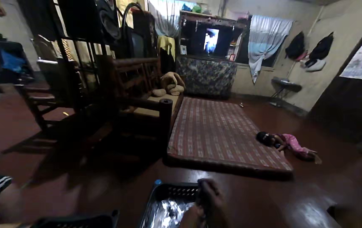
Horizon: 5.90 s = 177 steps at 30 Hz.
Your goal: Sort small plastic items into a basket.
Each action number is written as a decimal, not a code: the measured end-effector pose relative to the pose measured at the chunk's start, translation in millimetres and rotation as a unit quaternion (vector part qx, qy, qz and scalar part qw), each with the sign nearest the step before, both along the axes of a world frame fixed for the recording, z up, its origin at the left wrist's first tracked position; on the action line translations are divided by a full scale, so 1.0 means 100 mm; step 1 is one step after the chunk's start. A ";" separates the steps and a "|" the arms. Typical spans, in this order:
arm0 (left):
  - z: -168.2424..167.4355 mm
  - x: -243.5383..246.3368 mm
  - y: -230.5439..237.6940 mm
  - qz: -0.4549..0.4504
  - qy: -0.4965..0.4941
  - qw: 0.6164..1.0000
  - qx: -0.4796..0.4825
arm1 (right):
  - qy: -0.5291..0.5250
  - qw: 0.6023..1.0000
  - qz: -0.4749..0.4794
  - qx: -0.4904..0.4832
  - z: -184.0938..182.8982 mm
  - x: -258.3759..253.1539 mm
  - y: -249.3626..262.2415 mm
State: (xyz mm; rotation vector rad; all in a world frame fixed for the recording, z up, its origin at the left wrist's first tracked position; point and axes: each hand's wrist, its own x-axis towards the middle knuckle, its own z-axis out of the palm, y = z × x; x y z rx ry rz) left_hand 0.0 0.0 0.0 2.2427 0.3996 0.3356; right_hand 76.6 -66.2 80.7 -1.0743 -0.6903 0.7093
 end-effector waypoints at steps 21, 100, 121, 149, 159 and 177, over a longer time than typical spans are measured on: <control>-0.15 -0.34 0.52 0.227 -0.114 0.895 -0.368 | -0.189 0.951 0.121 -0.213 -1.02 0.27 0.09; -0.14 -0.25 0.32 0.188 -0.112 0.935 -0.281 | -0.447 0.881 -0.083 -0.129 -1.08 0.14 0.08; -0.18 -0.26 0.36 0.148 -0.058 0.955 -0.251 | -0.346 0.917 0.005 -0.197 -1.00 0.27 0.05; -0.23 -0.25 0.34 0.088 -0.083 0.979 -0.166 | -0.123 0.968 0.017 -0.217 -1.03 0.31 0.08; -0.26 -0.25 0.34 0.097 0.048 0.994 -0.002 | -0.313 0.904 0.034 -0.289 -0.96 0.23 0.06; -0.27 -0.25 0.31 0.088 0.069 0.993 0.025 | -0.283 0.907 0.065 -0.305 -0.91 0.25 0.06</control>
